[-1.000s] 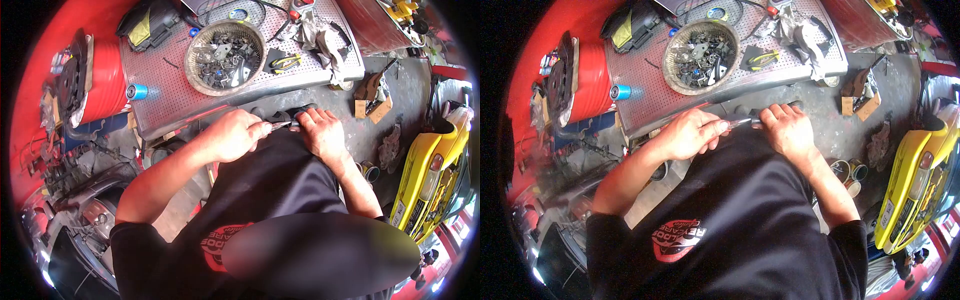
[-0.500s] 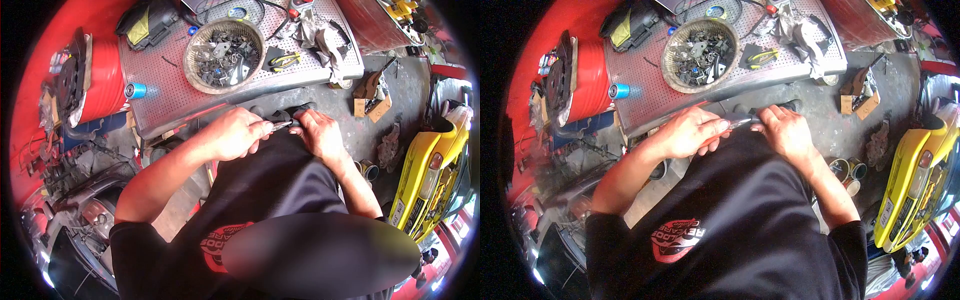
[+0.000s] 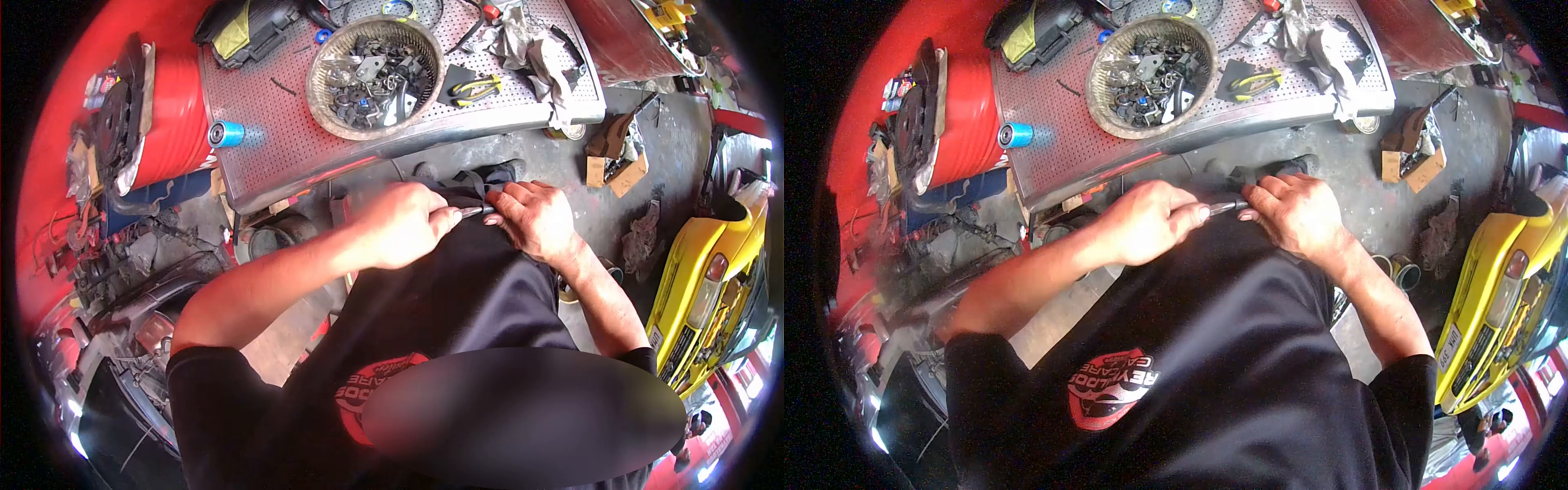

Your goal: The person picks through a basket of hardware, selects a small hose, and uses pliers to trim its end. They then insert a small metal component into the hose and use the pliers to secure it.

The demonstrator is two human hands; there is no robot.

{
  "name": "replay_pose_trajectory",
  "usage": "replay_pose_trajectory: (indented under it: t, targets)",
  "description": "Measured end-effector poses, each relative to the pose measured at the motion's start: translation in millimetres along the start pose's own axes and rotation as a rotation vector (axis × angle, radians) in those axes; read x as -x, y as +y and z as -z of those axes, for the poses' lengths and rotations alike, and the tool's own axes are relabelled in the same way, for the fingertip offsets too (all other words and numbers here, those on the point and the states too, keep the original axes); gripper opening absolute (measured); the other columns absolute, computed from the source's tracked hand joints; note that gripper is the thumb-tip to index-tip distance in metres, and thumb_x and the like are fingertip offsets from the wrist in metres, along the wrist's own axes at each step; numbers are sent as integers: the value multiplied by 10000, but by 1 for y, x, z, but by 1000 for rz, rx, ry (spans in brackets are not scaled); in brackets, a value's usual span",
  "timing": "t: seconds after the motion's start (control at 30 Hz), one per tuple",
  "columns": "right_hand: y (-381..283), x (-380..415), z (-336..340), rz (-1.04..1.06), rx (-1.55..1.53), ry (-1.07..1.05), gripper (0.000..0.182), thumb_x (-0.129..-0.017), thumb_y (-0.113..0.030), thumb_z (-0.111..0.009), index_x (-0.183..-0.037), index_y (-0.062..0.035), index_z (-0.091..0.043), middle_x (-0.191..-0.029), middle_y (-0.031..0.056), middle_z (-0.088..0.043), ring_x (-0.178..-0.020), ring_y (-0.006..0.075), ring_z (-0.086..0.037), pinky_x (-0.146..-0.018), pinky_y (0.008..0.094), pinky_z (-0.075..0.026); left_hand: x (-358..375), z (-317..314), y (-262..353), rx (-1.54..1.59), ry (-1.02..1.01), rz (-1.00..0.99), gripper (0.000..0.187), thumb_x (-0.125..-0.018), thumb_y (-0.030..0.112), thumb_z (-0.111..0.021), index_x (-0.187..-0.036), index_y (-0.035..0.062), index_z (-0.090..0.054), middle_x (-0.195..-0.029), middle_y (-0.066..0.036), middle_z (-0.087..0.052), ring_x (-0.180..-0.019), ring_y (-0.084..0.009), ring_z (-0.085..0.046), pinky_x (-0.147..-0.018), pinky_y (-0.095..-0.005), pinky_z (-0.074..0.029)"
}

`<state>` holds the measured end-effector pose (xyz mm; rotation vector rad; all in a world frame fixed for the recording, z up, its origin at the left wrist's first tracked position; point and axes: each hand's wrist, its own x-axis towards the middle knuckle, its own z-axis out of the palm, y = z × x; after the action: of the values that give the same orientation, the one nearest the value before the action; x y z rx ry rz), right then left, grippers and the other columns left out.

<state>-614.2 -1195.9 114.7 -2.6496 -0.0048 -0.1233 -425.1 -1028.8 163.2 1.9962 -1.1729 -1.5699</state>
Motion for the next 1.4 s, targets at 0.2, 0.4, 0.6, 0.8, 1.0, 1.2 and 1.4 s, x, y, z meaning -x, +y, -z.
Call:
replay_pose_trajectory:
  t: [0.2,0.4,0.6,0.8,1.0,1.2,1.4]
  targets:
    - [5,2,-3,-13,-123,-65,320,-901,-364,-645,-998,-60,-671,-790,109,-622,-733,321,-649,-668,418,-530,-1,3,8,-40,-8,40,333,-990,291,-567,-871,-10,-650,-758,-257,-602,-736,-412,-629,-690,-481,-469]
    - [5,1,7,-76,-246,-139,353,-914,-391,-637,-988,-47,-665,-756,137,-636,-704,358,-650,-650,443,-528,1,-11,0,-245,155,-180,284,-961,270,-603,-800,41,-649,-748,-206,-637,-668,-401,-646,-598,-494,-488]
    - [-8,1,23,-430,-673,-182,341,-984,-347,-613,-918,-15,-652,-661,122,-602,-611,309,-609,-602,385,-470,-4,-20,-17,-555,441,-578,212,-887,282,-675,-908,77,-625,-753,-79,-620,-682,-277,-636,-559,-393,-514]
    - [-7,12,23,-743,-1364,-263,449,-1032,-413,-526,-848,-8,-588,-672,0,-524,-684,106,-477,-647,309,-429,-11,3,-13,-815,623,-874,315,-825,314,-715,-989,54,-644,-798,-63,-559,-752,-227,-584,-632,-360,-500]
    - [-22,15,22,-458,-442,-8,334,-987,-362,-571,-929,-37,-623,-768,129,-597,-716,337,-588,-651,405,-458,-8,14,-4,-77,285,-514,420,-771,253,-811,-1096,28,-668,-828,-58,-622,-771,-179,-599,-656,-329,-503]
    - [-31,7,44,35,213,171,349,-740,-312,-723,-1005,-91,-672,-764,38,-538,-679,226,-538,-645,365,-410,-4,29,-28,637,-477,-18,411,-840,272,-782,-1115,10,-625,-843,-2,-620,-730,-83,-568,-604,-263,-449]
    - [-34,0,40,18,241,153,312,-748,-310,-720,-969,-96,-667,-744,18,-514,-656,199,-517,-616,355,-385,-4,3,-50,607,-227,-393,360,-925,267,-688,-1148,-2,-603,-951,-62,-643,-737,-129,-613,-554,-239,-467]
